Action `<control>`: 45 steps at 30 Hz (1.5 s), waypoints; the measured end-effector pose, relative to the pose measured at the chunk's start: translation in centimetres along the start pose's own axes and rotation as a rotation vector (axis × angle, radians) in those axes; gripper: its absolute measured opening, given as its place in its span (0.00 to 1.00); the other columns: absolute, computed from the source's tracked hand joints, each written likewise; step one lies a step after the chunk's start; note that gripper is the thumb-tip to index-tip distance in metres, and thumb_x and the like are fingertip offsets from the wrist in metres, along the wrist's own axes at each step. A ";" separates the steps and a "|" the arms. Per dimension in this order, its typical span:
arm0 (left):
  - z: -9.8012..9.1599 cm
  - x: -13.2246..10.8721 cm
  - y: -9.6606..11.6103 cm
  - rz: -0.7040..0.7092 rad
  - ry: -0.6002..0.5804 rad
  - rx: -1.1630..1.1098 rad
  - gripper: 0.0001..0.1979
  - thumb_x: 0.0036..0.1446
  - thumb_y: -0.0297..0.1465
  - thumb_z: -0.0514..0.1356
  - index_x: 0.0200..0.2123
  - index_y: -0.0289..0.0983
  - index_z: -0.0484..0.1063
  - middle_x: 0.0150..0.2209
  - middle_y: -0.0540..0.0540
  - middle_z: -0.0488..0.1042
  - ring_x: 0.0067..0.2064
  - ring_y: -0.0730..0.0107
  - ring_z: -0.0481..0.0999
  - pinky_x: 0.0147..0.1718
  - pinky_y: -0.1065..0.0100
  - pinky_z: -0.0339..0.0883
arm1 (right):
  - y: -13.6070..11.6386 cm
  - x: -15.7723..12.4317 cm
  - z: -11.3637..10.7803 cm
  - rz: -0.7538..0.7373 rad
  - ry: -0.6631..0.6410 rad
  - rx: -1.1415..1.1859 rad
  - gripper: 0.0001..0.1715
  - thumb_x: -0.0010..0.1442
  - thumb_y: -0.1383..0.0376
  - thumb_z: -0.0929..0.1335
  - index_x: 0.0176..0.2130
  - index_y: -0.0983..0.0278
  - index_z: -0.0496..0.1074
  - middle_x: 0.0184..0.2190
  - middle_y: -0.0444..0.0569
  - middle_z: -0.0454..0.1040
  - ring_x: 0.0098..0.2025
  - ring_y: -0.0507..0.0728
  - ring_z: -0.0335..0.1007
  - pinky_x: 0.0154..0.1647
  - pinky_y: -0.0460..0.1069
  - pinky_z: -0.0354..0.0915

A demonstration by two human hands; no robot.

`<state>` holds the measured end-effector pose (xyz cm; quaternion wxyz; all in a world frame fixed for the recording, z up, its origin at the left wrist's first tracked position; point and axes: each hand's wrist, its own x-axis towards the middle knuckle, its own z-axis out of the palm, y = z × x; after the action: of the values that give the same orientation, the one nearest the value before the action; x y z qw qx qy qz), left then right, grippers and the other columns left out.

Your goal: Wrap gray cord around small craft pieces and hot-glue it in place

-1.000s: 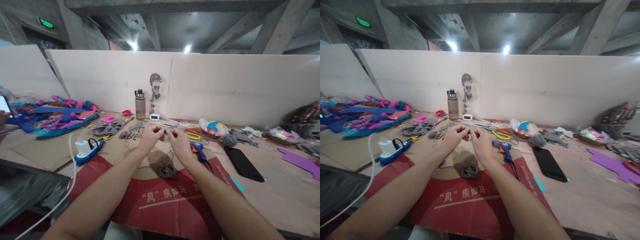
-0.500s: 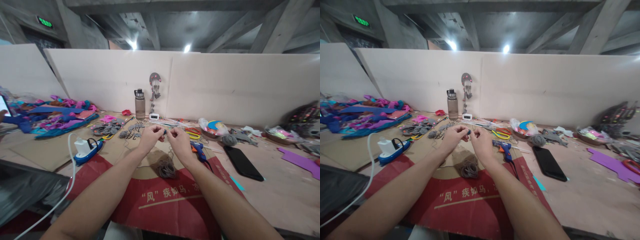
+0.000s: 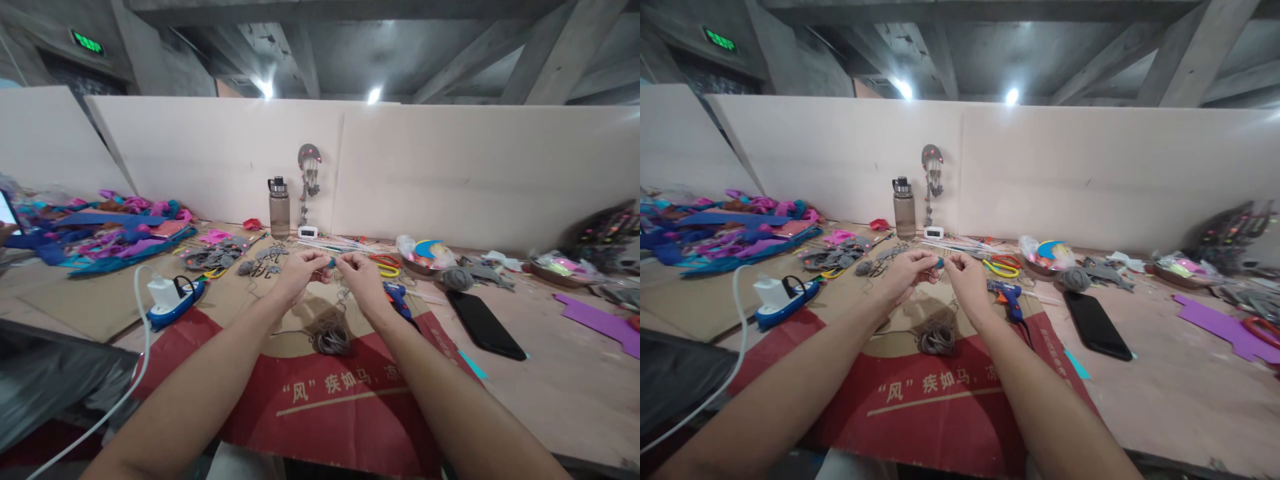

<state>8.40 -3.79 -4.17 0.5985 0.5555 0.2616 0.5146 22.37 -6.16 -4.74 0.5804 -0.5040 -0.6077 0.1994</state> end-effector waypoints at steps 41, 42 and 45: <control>-0.6 0.3 -0.4 0.078 -0.018 0.283 0.11 0.48 0.35 0.64 0.28 0.32 0.72 0.23 0.48 0.73 0.24 0.76 0.71 0.27 0.71 0.70 | -0.1 -0.6 -0.8 -0.120 -0.100 -0.162 0.09 0.56 0.62 0.63 0.33 0.64 0.70 0.28 0.46 0.70 0.29 0.53 0.62 0.31 0.47 0.58; -0.6 0.3 -0.5 0.070 -0.018 0.274 0.11 0.48 0.36 0.64 0.29 0.33 0.72 0.22 0.49 0.72 0.23 0.76 0.71 0.27 0.70 0.70 | 0.0 -0.6 -0.8 -0.128 -0.096 -0.160 0.10 0.57 0.62 0.62 0.32 0.64 0.70 0.27 0.46 0.71 0.29 0.53 0.62 0.31 0.47 0.58; -0.8 0.4 -0.6 0.059 -0.012 0.271 0.11 0.47 0.36 0.64 0.29 0.33 0.72 0.22 0.49 0.72 0.24 0.75 0.71 0.26 0.71 0.69 | 0.4 -0.5 -0.7 -0.141 -0.110 -0.209 0.12 0.58 0.62 0.62 0.31 0.65 0.71 0.28 0.47 0.72 0.31 0.53 0.64 0.34 0.48 0.59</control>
<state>8.07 -3.01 -4.81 0.5041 0.6417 0.3087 0.4887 23.10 -6.66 -5.18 0.5032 -0.5061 -0.6900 0.1209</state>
